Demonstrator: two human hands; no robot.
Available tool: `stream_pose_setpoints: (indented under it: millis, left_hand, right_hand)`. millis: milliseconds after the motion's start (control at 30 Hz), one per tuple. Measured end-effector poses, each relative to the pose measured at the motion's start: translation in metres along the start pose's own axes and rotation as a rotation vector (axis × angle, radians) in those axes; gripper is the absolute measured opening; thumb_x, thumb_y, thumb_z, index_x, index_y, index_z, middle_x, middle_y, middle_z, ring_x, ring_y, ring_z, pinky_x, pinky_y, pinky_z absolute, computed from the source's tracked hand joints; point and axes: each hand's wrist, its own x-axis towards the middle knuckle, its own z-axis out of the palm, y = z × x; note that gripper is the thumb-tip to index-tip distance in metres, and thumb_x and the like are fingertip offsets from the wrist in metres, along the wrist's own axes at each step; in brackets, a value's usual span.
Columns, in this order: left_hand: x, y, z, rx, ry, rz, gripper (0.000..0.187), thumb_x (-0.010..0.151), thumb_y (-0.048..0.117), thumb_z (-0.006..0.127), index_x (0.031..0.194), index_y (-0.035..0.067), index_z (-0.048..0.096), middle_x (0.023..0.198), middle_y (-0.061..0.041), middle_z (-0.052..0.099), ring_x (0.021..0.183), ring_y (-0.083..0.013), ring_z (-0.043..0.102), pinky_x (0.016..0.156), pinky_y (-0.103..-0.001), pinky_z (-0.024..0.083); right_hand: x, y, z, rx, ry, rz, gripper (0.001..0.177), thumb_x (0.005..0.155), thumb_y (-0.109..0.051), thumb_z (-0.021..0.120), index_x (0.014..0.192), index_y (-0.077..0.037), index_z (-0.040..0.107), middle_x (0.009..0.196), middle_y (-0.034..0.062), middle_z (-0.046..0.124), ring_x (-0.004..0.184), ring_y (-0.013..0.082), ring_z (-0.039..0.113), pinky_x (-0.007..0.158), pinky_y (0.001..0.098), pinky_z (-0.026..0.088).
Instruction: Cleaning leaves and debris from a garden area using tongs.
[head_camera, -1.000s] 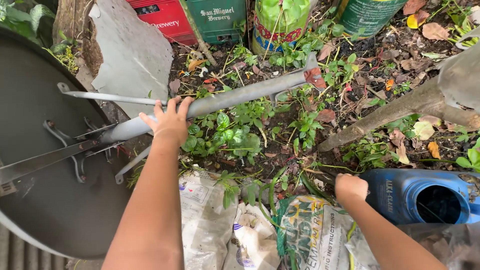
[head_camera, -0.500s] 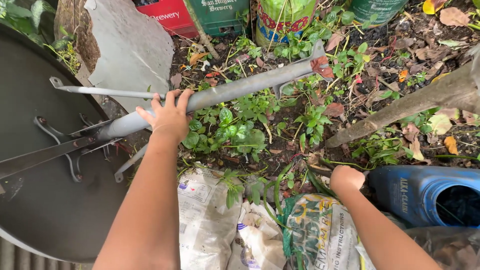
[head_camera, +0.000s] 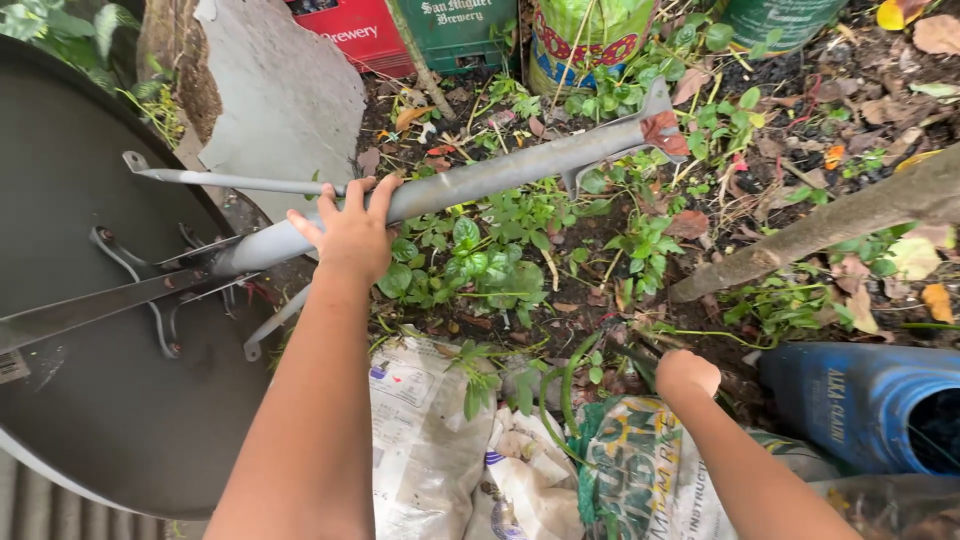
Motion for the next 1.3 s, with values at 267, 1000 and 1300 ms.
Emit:
stream_pose_setpoints:
  millis: [267,1000,1300]
  left_hand:
    - [0.0,0.001,0.001,-0.02,0.015,0.007,0.073,0.087,0.029,0.074,0.147,0.047,0.036,0.154,0.005,0.033,0.145,-0.0449,0.022,0.103,-0.087,0.003]
    - [-0.001,-0.004,0.005,-0.039,0.073,0.02,0.072,0.085,0.029,0.076,0.146,0.043,0.042,0.153,0.003,0.037,0.144,-0.0466,0.026,0.104,-0.085,0.001]
    - [0.001,-0.006,0.007,-0.026,0.058,0.018,0.075,0.083,0.028,0.077,0.147,0.045,0.041,0.153,0.004,0.037,0.144,-0.0455,0.025,0.103,-0.087,0.002]
  right_hand:
    - [-0.005,-0.005,0.014,0.026,0.045,-0.059,0.025,0.096,-0.015,0.057,0.111,-0.013,0.078,0.11,0.0092,0.079,0.1,0.0269,0.078,0.082,0.0396,0.062]
    - [-0.126,0.057,-0.096,0.218,-0.006,-0.039,0.033,0.095,-0.051,0.061,0.121,-0.034,0.073,0.118,0.0046,0.075,0.11,0.0279,0.072,0.091,0.0452,0.058]
    - [-0.122,0.089,-0.126,0.292,0.006,0.114,0.038,0.095,-0.051,0.063,0.125,-0.031,0.074,0.126,0.007,0.074,0.117,0.03,0.072,0.096,0.0447,0.057]
